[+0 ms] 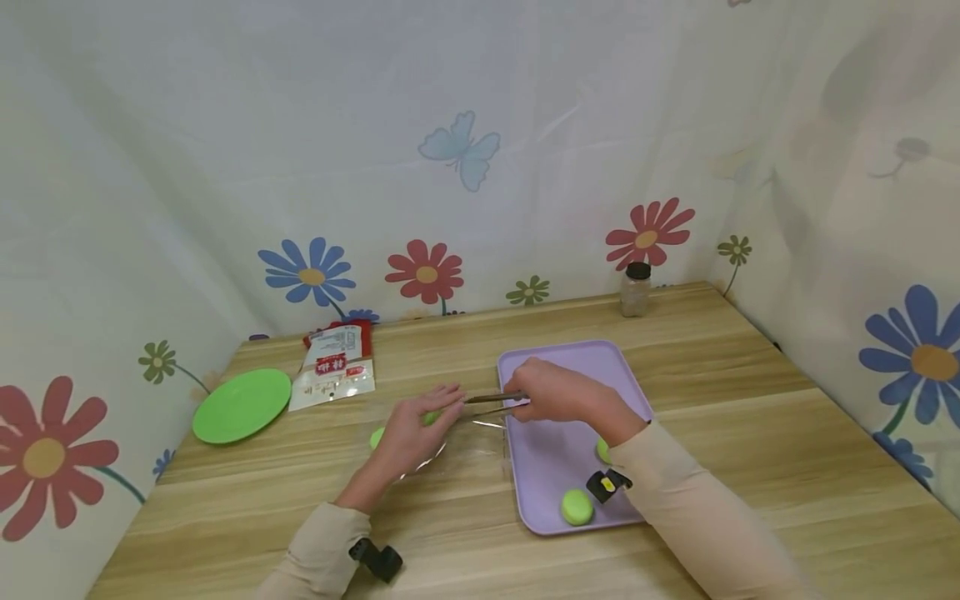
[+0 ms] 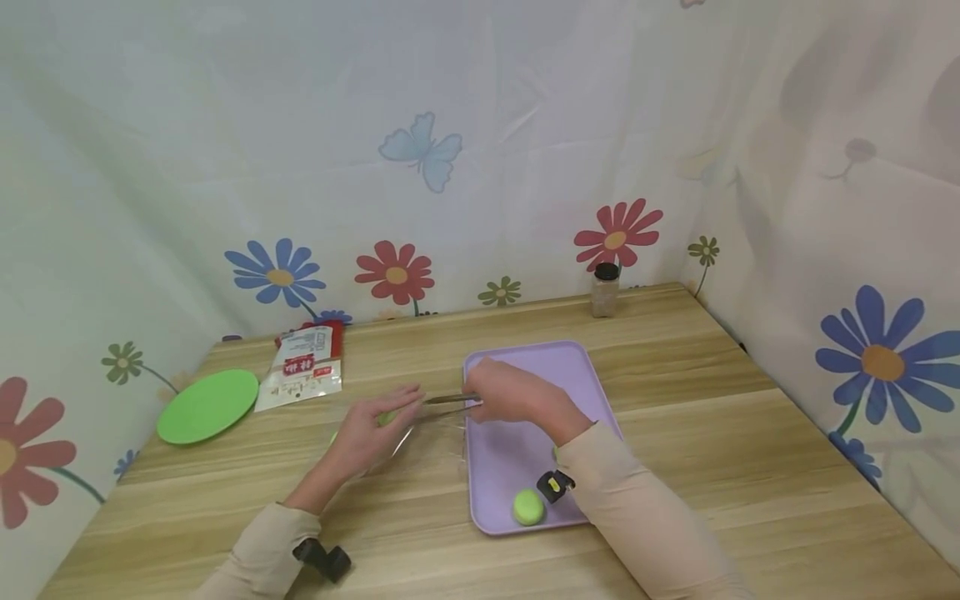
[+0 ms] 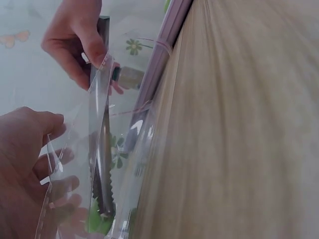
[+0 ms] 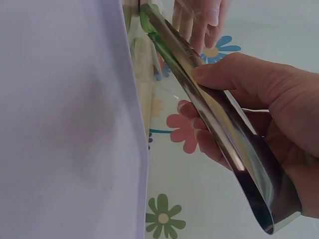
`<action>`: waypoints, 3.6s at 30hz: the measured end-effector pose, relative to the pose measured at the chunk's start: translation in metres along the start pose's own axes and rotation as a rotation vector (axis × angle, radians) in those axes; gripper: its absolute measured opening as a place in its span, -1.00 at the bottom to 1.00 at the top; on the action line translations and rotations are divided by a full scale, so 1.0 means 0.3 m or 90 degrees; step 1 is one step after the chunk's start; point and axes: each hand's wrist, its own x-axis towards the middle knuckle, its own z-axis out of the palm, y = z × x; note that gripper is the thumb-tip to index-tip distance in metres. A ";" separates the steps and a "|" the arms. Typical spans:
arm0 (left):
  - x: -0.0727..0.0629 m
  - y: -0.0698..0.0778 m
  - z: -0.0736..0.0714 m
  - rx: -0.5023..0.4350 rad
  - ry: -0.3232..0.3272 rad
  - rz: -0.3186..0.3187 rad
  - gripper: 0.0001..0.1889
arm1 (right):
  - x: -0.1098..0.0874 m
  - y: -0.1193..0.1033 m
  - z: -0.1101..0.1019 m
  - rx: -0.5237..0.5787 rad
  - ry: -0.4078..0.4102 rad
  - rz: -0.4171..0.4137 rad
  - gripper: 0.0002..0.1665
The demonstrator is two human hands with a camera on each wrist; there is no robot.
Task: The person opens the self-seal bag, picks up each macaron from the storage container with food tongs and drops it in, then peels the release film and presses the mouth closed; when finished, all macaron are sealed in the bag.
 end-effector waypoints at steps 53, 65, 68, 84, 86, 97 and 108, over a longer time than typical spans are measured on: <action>0.002 0.014 0.008 0.004 -0.047 -0.058 -0.70 | -0.700 0.444 -0.211 0.267 -0.106 0.276 -0.59; 0.007 0.015 0.011 0.011 -0.037 -0.050 -0.70 | -0.653 0.423 -0.203 0.250 -0.033 0.240 -0.61; 0.006 0.016 0.012 0.010 -0.037 -0.047 -0.70 | -0.619 0.396 -0.206 0.245 -0.025 0.213 -0.64; -0.002 0.006 -0.006 0.000 -0.041 -0.042 -0.70 | -0.219 0.083 -0.129 0.052 -0.016 0.089 -0.65; -0.003 0.003 -0.005 -0.011 -0.045 -0.031 -0.68 | -0.199 0.071 -0.126 0.042 -0.013 0.089 -0.66; 0.005 0.012 -0.002 0.033 -0.056 -0.031 -0.64 | -0.259 0.116 -0.162 0.105 -0.005 0.115 -0.69; 0.001 0.025 -0.009 0.033 -0.055 -0.045 -0.66 | -0.161 0.069 -0.083 0.076 -0.047 0.069 -0.74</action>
